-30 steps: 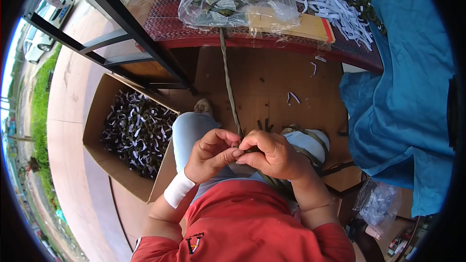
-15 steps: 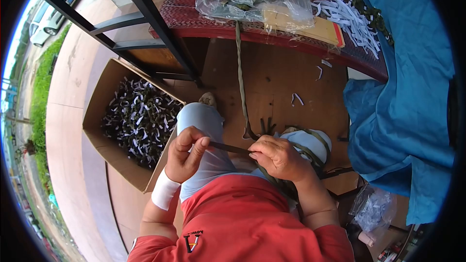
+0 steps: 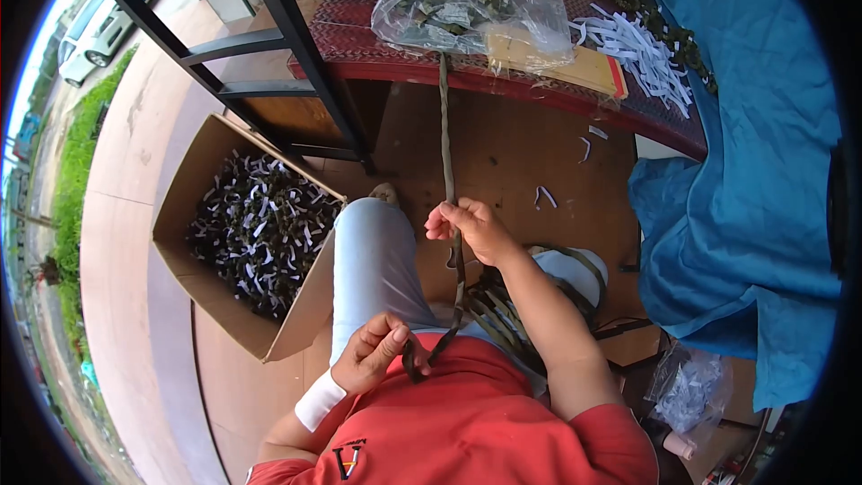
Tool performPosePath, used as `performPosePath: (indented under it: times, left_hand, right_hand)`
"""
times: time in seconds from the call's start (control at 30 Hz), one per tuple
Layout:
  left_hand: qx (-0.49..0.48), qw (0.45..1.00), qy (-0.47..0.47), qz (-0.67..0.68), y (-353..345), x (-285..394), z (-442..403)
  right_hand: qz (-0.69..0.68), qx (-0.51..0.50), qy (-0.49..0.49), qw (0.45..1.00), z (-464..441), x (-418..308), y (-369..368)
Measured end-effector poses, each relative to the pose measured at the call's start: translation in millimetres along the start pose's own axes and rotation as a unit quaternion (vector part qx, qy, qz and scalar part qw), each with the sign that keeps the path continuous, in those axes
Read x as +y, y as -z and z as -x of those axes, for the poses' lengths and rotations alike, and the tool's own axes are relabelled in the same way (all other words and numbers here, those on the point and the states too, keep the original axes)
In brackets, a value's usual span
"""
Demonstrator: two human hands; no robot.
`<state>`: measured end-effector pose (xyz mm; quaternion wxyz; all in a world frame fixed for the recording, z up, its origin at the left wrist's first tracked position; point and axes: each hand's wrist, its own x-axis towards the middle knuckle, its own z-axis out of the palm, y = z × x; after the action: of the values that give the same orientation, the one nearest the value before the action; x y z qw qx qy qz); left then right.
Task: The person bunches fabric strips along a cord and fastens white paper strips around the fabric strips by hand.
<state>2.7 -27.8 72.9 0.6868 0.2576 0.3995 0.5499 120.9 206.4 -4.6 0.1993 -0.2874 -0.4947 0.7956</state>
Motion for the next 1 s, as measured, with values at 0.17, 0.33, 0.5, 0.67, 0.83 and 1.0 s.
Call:
performPosePath:
  times: [0.17, 0.33, 0.5, 0.67, 0.83, 1.0]
  left_hand:
    - [0.097, 0.995, 0.016, 0.016, 7.8, -0.3, -20.8]
    - [0.106, 0.993, -0.03, 0.044, 16.7, 10.0, -73.6]
    - [0.143, 0.986, -0.025, -0.086, 21.4, 40.6, -169.6]
    - [0.166, 0.979, -0.037, -0.114, 18.7, 67.5, -227.8]
    - [0.149, 0.971, -0.045, -0.182, 57.3, 55.7, -271.9]
    - [0.25, 0.949, -0.148, -0.123, 40.5, 45.2, -215.6]
  right_hand:
    - [-0.153, 0.07, 0.021, 0.986, -90.9, -32.3, 14.2]
    - [-0.14, 0.042, 0.046, 0.988, -130.0, -65.2, 12.5]
    - [-0.079, 0.04, 0.063, 0.994, -129.2, -67.9, 14.5]
    - [0.101, 0.048, 0.1, 0.989, -63.4, -59.5, 32.8]
    - [0.162, -0.051, 0.044, 0.984, -25.5, -20.1, 15.6]
    - [-0.05, 0.066, 0.077, 0.994, -73.3, -47.5, 28.7]
